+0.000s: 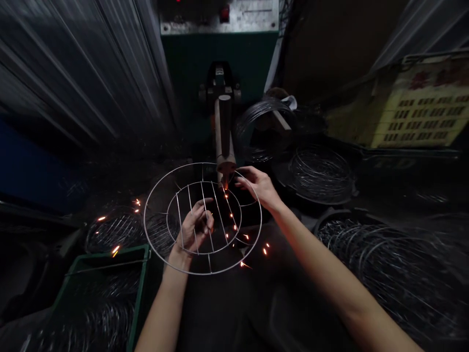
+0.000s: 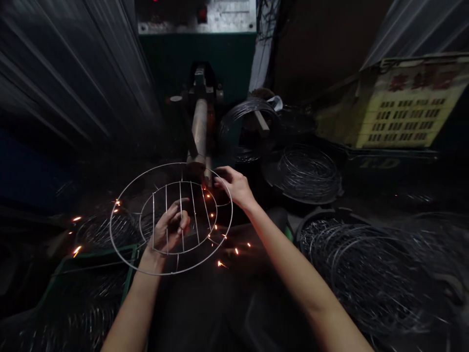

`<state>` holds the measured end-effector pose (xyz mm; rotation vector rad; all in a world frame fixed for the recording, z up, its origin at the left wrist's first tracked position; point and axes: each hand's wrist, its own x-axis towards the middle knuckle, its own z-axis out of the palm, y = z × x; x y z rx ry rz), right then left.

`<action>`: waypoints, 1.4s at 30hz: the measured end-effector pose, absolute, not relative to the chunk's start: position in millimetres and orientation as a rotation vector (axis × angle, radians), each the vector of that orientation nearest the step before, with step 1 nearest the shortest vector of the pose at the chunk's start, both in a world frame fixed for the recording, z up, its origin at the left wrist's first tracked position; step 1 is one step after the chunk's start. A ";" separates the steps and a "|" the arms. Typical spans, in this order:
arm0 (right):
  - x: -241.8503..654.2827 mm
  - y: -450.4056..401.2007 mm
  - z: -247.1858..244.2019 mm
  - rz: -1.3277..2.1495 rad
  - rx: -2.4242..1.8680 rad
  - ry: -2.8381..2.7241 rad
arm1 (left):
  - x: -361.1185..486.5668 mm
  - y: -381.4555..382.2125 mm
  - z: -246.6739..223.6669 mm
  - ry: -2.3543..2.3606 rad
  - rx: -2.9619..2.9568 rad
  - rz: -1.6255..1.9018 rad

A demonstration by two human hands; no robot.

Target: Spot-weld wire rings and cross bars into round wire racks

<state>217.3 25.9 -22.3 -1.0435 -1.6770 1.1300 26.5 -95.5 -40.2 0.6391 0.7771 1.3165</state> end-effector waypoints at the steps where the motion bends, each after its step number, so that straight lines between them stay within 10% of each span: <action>1: 228.9 16.8 -21.5 1.091 -1.073 -1.706 | 25.2 -94.3 -39.2 0.778 0.651 1.285; 42: 241.2 -9.8 -29.1 1.075 -1.083 -1.691 | 23.5 -78.4 -39.1 0.753 0.620 1.528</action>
